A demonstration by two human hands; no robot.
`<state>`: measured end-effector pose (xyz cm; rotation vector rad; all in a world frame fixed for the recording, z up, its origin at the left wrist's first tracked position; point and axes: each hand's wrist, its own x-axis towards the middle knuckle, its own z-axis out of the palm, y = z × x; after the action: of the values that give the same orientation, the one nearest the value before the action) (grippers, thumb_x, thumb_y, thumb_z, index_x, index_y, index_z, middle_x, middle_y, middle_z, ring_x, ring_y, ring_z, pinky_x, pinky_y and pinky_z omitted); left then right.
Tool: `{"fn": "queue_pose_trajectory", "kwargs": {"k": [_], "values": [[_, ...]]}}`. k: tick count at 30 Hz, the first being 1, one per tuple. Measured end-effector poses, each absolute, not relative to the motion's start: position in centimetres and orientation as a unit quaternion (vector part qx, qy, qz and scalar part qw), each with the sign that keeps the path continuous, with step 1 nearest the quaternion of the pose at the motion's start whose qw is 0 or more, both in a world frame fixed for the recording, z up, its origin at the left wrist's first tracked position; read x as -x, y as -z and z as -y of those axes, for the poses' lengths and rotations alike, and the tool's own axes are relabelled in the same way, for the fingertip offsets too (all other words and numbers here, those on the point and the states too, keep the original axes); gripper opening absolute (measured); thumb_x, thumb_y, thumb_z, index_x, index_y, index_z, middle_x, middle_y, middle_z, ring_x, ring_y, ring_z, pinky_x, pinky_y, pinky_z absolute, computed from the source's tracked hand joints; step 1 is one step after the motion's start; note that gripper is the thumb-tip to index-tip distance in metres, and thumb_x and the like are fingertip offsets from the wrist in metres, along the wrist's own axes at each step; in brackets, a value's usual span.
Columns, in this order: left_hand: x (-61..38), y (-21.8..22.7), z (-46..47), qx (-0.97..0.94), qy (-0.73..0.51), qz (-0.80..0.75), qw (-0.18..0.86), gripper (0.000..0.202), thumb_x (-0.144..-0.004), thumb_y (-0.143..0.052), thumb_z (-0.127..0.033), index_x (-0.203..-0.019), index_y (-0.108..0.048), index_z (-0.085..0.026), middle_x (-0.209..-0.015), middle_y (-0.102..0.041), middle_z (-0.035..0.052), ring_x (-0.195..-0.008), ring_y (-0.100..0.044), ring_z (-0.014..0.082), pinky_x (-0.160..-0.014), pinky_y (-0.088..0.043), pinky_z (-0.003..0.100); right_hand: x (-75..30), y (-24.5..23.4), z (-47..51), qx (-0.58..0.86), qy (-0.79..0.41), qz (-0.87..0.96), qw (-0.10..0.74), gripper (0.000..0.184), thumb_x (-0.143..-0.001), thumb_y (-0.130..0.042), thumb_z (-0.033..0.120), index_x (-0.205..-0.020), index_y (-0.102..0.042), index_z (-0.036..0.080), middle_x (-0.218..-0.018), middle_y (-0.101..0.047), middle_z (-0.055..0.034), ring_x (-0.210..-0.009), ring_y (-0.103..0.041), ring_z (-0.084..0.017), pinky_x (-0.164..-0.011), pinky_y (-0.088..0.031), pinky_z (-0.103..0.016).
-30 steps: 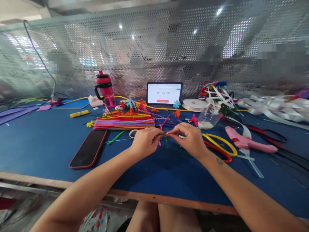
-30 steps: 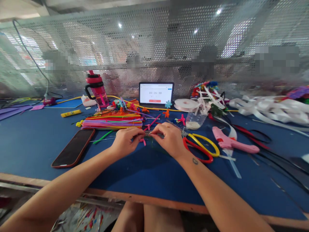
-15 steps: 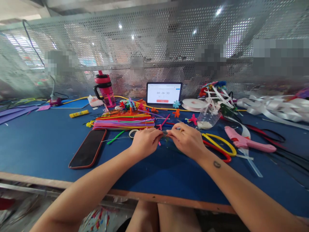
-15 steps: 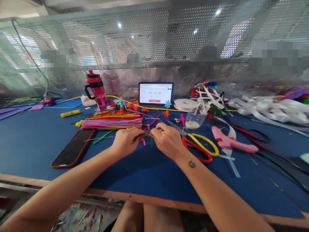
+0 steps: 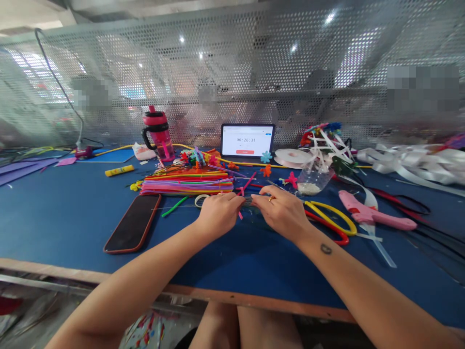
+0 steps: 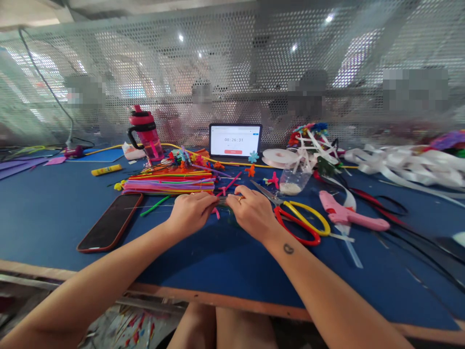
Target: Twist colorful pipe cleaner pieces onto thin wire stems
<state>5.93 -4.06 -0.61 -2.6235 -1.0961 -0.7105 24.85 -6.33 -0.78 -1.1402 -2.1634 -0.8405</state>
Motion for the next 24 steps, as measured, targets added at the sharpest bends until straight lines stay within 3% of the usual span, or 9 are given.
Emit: {"fn": "queue_pose_trajectory", "kwargs": {"k": [24], "values": [[-5.84, 0.62, 4.06, 0.891, 0.273, 0.331, 0.151, 0.02, -0.087, -0.041, -0.021, -0.093, -0.06, -0.019, -0.082, -0.065, 0.0036, -0.075, -0.061, 0.0155, -0.064, -0.044, 0.026, -24.75, 1.05, 5.95, 0.43, 0.341, 0.803, 0.235, 0.024, -0.088, -0.043, 0.022, -0.075, -0.062, 0.017, -0.081, -0.061, -0.0051, -0.061, -0.049, -0.011, -0.06, -0.03, -0.025]]}}
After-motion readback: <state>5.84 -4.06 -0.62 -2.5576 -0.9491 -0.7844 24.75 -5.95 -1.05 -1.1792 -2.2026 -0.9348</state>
